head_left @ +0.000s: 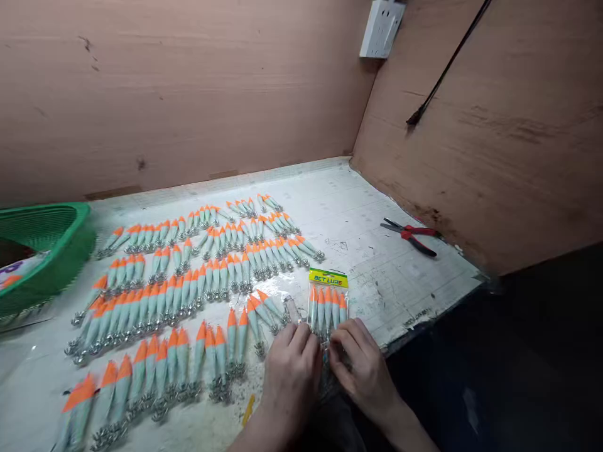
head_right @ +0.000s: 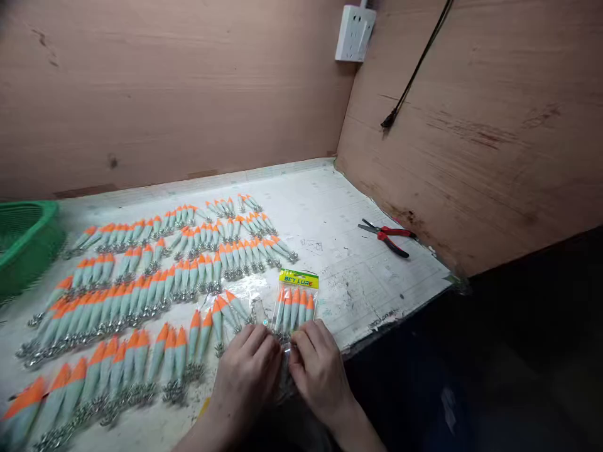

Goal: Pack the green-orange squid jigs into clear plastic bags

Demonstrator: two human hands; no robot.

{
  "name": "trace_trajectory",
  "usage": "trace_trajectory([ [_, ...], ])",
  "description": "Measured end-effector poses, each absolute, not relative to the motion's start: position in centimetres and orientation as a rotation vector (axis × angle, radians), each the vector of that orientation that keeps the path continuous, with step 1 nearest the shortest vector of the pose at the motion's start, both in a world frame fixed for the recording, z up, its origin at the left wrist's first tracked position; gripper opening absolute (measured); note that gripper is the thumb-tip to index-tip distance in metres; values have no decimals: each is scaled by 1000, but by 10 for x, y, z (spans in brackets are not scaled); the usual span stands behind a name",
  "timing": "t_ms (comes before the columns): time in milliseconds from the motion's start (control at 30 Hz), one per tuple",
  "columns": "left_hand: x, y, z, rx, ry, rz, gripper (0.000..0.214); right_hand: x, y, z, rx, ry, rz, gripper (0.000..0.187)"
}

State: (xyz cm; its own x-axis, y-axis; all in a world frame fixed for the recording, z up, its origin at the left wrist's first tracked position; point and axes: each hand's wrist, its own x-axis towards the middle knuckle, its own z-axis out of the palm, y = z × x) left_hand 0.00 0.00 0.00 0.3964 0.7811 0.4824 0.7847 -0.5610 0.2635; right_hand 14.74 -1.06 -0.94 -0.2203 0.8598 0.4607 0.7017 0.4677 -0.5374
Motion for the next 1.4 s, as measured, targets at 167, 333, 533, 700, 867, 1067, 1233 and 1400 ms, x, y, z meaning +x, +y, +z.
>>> trace_trajectory([
  [167, 3, -2, 2, -2626, -1464, -853, 24, 146, -12, -9, -1311, -1956, 270, 14],
  [333, 4, 2, 4, -2600, -1498, -832, 23, 146, -10, -10, -1314, -1942, 274, 13],
  [533, 8, 5, 0, -2557, -1536, -823, 22, 145, -8, -11, -1318, -1935, 254, 16],
  [700, 2, -2, 1, -2527, -1639, -822, 15, 150, -13, -10, -1325, -1928, 262, 9],
  [867, -4, -11, 0, -2518, -1767, -780, 8, 154, -16, -9, -1344, -1913, 280, 6],
  [1067, 1, -9, -5, -2590, -1940, -930, 13, 147, -8, -12, -1386, -1871, 223, 5],
  [1233, -4, -9, -3, -2665, -2027, -960, 8, 154, -13, -13, -1408, -1846, 262, 6],
  [1400, -5, -11, 0, -2667, -1948, -829, 12, 170, -27, -7, -1475, -1818, 407, 12],
])
